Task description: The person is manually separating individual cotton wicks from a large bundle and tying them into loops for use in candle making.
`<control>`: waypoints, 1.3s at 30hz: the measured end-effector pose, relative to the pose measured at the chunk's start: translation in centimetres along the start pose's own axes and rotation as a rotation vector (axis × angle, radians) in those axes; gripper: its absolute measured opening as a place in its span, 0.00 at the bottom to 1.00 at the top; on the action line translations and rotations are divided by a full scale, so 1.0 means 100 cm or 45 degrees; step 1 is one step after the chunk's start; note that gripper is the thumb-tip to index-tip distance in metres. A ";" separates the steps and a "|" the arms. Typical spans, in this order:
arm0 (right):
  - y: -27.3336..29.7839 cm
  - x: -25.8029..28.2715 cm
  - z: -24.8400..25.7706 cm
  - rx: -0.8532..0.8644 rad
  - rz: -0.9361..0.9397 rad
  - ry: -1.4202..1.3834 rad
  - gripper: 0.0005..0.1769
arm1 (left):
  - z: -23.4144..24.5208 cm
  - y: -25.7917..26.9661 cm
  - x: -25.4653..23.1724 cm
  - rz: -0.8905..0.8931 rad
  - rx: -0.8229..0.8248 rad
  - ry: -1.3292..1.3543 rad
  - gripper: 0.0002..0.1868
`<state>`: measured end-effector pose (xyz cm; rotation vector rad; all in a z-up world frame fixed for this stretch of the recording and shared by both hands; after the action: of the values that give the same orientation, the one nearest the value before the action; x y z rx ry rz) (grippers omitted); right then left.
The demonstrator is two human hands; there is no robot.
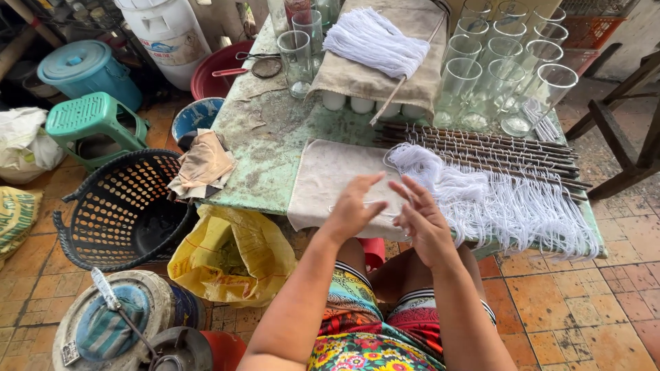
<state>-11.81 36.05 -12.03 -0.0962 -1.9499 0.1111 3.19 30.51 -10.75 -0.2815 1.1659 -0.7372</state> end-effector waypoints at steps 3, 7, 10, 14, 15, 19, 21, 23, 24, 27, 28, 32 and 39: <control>-0.002 0.011 -0.019 0.042 0.238 0.005 0.25 | -0.036 -0.009 -0.012 0.321 0.242 0.390 0.16; -0.009 0.024 0.021 -0.197 0.383 -0.162 0.21 | -0.057 0.002 0.040 0.397 0.369 0.474 0.12; -0.007 0.021 0.066 -0.387 0.276 -0.466 0.20 | 0.005 0.003 0.013 0.476 0.355 0.130 0.16; -0.006 -0.024 0.120 -0.594 -0.027 -0.708 0.18 | 0.055 0.015 0.068 0.771 0.416 -0.410 0.15; -0.007 -0.039 0.133 -0.609 -0.082 -0.769 0.18 | 0.068 0.017 0.085 0.851 0.438 -0.546 0.15; -0.007 -0.050 0.137 -0.620 -0.136 -0.784 0.16 | 0.105 0.022 0.136 0.979 0.324 -0.790 0.11; -0.005 -0.047 0.136 -0.614 -0.150 -0.678 0.15 | 0.125 0.026 0.158 0.921 0.166 -0.982 0.07; -0.002 -0.029 0.110 -0.521 -0.151 -0.492 0.14 | 0.108 0.014 0.148 0.696 0.104 -0.833 0.06; -0.001 -0.019 0.095 -0.429 -0.155 -0.302 0.14 | 0.098 0.008 0.136 0.476 0.043 -0.680 0.05; 0.003 -0.015 0.049 -0.096 -0.157 0.013 0.15 | 0.053 -0.013 0.036 0.457 0.223 0.333 0.13; 0.003 -0.011 0.038 -0.099 -0.158 0.015 0.15 | 0.043 -0.018 0.025 0.457 0.225 0.337 0.13; 0.005 0.019 -0.002 0.141 -0.073 0.162 0.13 | -0.020 -0.014 0.003 0.412 0.793 0.945 0.29; 0.018 0.060 0.029 0.042 0.036 0.204 0.16 | 0.071 -0.015 0.044 0.683 0.460 -0.190 0.09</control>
<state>-16.73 38.49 -7.84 -0.1080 -1.7869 0.1495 9.90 25.38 -10.35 0.2698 0.8882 -0.4291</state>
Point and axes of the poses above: each hand's wrist, its own y-axis away from the middle knuckle, its own z-axis out of the back of the hand, x = y × z, the point moved 7 cm from there along -y, towards the middle knuckle, and after that the axes turned 1 degree about -z, right-handed, at the moved point
